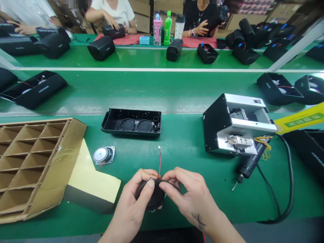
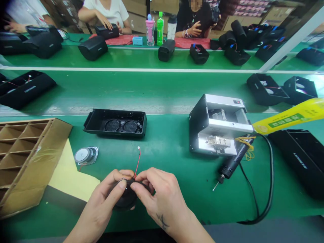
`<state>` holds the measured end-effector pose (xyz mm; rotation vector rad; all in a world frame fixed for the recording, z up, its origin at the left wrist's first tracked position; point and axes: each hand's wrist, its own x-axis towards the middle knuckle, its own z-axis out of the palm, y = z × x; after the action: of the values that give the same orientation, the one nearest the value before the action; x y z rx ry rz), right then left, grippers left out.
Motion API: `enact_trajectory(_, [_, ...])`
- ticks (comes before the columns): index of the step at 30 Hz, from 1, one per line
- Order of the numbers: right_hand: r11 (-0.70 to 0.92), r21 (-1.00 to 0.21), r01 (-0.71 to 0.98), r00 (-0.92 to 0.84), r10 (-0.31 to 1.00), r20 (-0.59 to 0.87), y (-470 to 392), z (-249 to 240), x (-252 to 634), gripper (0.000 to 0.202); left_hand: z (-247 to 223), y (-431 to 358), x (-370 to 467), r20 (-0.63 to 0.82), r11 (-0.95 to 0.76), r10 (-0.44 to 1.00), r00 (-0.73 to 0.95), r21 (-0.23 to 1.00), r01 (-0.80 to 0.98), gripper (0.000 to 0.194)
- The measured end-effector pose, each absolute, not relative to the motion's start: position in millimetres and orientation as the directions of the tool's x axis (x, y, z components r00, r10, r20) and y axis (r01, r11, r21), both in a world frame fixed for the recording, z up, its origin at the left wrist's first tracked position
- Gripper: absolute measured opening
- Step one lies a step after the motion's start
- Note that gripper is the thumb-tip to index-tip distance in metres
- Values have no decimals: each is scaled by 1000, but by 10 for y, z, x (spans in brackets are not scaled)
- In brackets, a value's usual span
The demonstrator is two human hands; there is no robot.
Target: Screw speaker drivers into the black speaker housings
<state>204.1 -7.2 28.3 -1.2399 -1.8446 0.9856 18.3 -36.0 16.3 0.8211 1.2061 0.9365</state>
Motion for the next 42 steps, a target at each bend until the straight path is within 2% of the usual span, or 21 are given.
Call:
enact_trajectory(1, [200,-885,421,-311,948,67,-69,284,2045,11,172,-368,182,-383,392,920,87,911,-132,31])
enact_trajectory(3, [97,-889,448,-339,938,-68,-52,292,2050,31,212,-384,184,-377,382,924,61,917,-117,31])
enact_trajectory(5, [62,-882,467,-373,919,-132,-23,295,2054,31,270,-392,182,-391,394,919,56,908,-139,33])
enact_trajectory(9, [152,-881,449,-466,881,-85,56,277,2077,6,357,-372,93,-401,422,901,162,898,-123,30])
enact_trajectory(14, [329,-798,504,-645,758,-96,206,341,2163,9,322,-344,-101,-365,387,869,334,922,-1,34])
enact_trajectory(18, [308,-788,533,-638,758,-135,350,493,2211,32,320,-355,-136,-330,288,897,293,941,177,37])
enact_trajectory(23, [484,-665,569,-655,756,-10,438,594,2179,10,359,-347,-78,-208,152,949,237,960,234,32])
enact_trajectory(26, [557,-609,565,-669,741,58,426,609,2170,13,338,-328,-69,-218,160,947,237,957,244,32])
enact_trajectory(31, [557,-628,544,-652,751,101,369,595,2203,14,276,-330,-121,-291,231,920,262,944,237,32])
enact_trajectory(36, [462,-699,546,-593,802,67,364,493,2185,14,248,-341,-160,-348,309,884,312,936,169,33])
enact_trajectory(42, [414,-756,507,-551,830,85,306,425,2132,15,239,-329,-137,-342,327,887,311,940,102,31])
